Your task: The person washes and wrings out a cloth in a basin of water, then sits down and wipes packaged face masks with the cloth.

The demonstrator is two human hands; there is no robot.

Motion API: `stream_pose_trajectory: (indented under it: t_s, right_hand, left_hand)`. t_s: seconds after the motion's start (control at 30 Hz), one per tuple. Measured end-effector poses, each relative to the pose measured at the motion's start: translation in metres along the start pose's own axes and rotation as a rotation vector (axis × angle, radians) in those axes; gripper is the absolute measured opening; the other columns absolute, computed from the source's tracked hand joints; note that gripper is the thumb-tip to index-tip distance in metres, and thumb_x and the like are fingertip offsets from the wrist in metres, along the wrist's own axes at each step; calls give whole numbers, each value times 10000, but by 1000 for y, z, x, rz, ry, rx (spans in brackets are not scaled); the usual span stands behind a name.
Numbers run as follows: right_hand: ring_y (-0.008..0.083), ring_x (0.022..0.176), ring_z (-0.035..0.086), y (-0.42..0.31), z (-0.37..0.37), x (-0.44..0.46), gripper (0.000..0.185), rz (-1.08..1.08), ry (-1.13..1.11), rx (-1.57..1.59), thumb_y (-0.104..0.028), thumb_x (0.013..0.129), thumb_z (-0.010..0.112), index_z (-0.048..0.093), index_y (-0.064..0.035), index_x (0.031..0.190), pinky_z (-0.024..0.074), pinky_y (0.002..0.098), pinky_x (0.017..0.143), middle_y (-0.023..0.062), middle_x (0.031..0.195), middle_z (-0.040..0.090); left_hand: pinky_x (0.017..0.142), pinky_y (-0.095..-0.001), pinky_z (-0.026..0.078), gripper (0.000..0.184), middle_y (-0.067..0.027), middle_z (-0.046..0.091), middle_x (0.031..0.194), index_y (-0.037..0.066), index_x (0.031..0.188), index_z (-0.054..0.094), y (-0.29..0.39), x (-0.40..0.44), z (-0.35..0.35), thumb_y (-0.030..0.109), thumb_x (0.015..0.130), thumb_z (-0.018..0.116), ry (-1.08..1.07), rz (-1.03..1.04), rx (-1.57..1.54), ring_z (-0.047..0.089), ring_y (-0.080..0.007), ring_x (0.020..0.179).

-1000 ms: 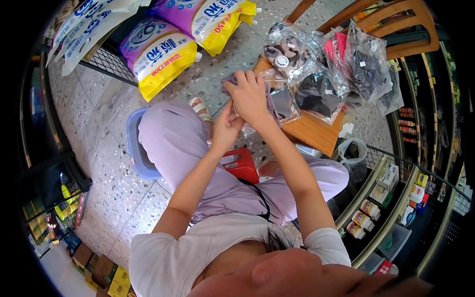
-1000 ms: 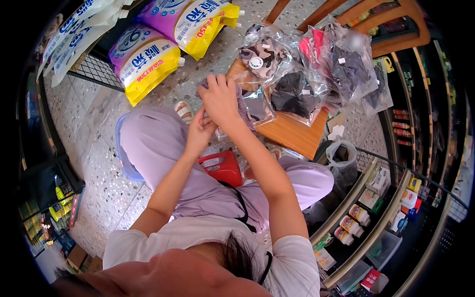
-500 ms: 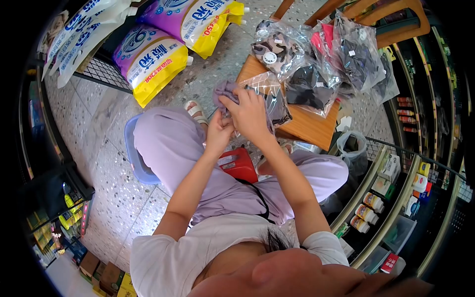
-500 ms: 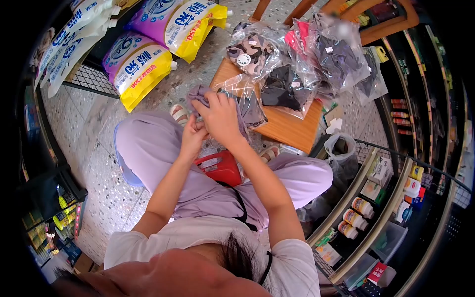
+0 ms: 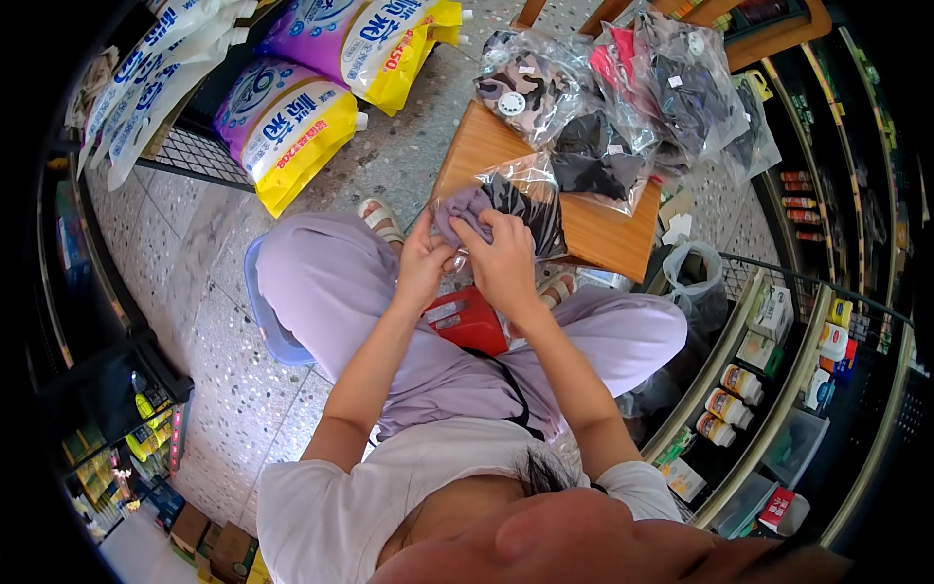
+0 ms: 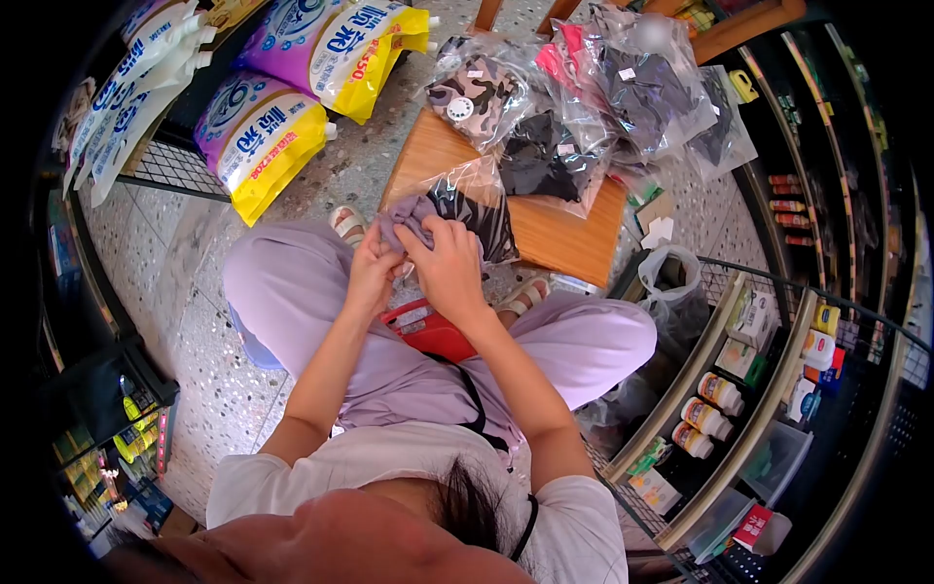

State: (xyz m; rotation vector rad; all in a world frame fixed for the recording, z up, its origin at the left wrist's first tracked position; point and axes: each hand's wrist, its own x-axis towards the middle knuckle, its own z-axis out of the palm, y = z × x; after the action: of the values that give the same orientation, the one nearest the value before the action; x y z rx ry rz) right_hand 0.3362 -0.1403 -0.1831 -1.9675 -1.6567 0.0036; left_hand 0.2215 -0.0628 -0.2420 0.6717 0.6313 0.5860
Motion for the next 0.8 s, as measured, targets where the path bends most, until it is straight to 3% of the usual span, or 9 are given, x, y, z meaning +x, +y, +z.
stream_pose_trajectory:
  t_s: [0.33, 0.43, 0.53, 0.6, 0.7, 0.8]
  right_hand:
    - [303, 932, 501, -6, -11, -35, 436, 68, -30, 32, -20, 687, 612, 645, -148, 1103, 394, 401, 768, 111, 1031, 523]
    - [284, 950, 499, -3, -14, -48, 420, 72, -76, 31, -38, 692, 611, 653, -158, 1092, 391, 394, 777, 90, 1048, 526]
    - [285, 960, 502, 1, -19, -64, 425, 90, -134, 34, -30, 679, 622, 657, -153, 1085, 394, 395, 781, 92, 1056, 532]
    - [289, 960, 505, 5, -25, -75, 419, 114, -181, 39, -23, 680, 625, 659, -147, 1079, 399, 398, 776, 97, 1064, 535]
    - [296, 955, 514, 14, -35, -87, 388, 180, -188, 191, 6, 707, 610, 663, -112, 1072, 417, 379, 797, 107, 1055, 535]
    - [296, 936, 525, 19, -52, -88, 355, 331, -134, 559, 26, 741, 579, 661, -70, 1072, 429, 347, 814, 122, 1026, 532]
  left_hand:
    - [492, -167, 389, 777, -90, 657, 954, 34, 1484, 33, 4, -4, 0, -51, 871, 503, 41, -71, -22, 552, -55, 630]
    - [505, -163, 389, 766, -84, 656, 940, 32, 1482, 44, 7, -3, -3, -1, 896, 536, 29, -95, 16, 553, -49, 642]
    - [474, -166, 405, 693, -53, 652, 889, 7, 1458, 163, 8, 0, 5, 29, 897, 569, 178, -51, 3, 537, -32, 592]
    - [503, -158, 387, 705, -36, 640, 870, 26, 1464, 162, 7, 2, -3, 55, 899, 583, 116, -2, 51, 504, -15, 611]
    - [529, -144, 383, 659, -13, 625, 841, 31, 1436, 230, 9, 2, -6, 94, 898, 605, 144, 14, 113, 466, 2, 613]
    - [574, -143, 425, 601, -11, 624, 854, 22, 1388, 302, 21, -3, 6, 99, 887, 623, 205, 7, 133, 490, -6, 637]
